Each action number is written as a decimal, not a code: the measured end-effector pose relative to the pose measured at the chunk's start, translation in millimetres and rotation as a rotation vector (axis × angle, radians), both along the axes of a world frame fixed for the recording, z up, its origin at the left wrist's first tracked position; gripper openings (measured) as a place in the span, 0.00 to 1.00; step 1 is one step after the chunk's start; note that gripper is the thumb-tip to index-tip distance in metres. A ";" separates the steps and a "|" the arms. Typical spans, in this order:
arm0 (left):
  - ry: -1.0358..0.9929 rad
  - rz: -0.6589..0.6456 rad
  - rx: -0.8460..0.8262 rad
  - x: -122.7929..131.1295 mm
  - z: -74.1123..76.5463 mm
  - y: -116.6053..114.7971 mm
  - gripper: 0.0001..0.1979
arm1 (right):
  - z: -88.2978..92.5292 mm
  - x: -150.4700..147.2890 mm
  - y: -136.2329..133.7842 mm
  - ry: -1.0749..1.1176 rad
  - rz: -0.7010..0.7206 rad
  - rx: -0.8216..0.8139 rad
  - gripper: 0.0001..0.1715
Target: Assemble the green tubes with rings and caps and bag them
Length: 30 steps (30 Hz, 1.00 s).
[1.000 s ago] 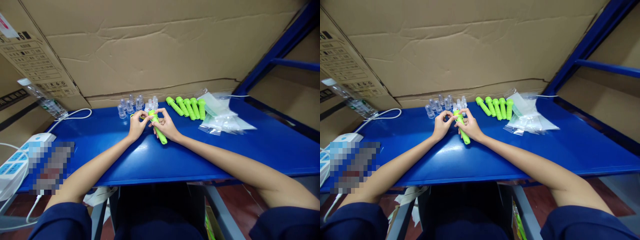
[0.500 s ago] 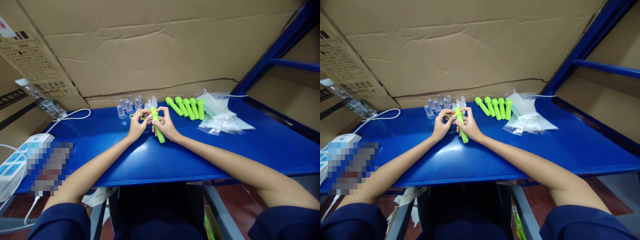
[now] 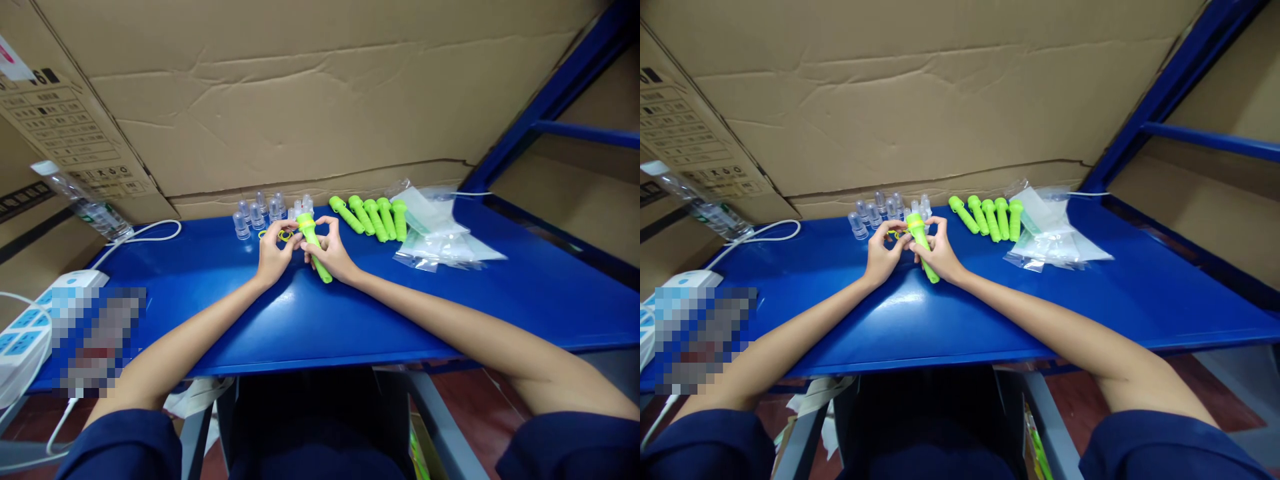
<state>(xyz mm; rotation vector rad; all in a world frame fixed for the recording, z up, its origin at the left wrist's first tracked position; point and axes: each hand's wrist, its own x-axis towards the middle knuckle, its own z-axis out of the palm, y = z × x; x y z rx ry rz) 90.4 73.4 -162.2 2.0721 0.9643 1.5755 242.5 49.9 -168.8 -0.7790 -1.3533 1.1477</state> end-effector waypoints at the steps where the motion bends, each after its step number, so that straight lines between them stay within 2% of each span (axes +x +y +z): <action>1: 0.004 0.014 0.006 -0.1 0.2 -0.5 0.07 | 0.2 0.6 0.4 -0.006 0.002 -0.008 0.37; 5: -0.013 0.058 0.067 -0.9 2.1 -0.7 0.05 | 0.7 1.2 0.0 -0.071 0.000 -0.050 0.35; 9: -0.017 0.042 0.107 -0.7 3.2 0.3 0.05 | 0.1 0.0 -3.5 -0.105 -0.057 -0.037 0.34; 14: -0.060 0.063 0.082 0.4 0.6 0.9 0.07 | -1.5 -0.5 -6.7 -0.119 -0.026 0.043 0.42; 17: -0.051 0.086 0.061 0.0 0.0 1.4 0.07 | -3.2 -0.4 -7.0 -0.147 -0.008 0.091 0.40; 22: -0.029 0.064 0.042 -1.2 2.9 1.3 0.06 | -5.4 0.6 -7.4 -0.150 0.015 0.083 0.34; 30: -0.011 0.094 -0.040 -1.2 3.4 1.5 0.07 | -4.9 0.3 -8.2 -0.152 -0.003 0.064 0.37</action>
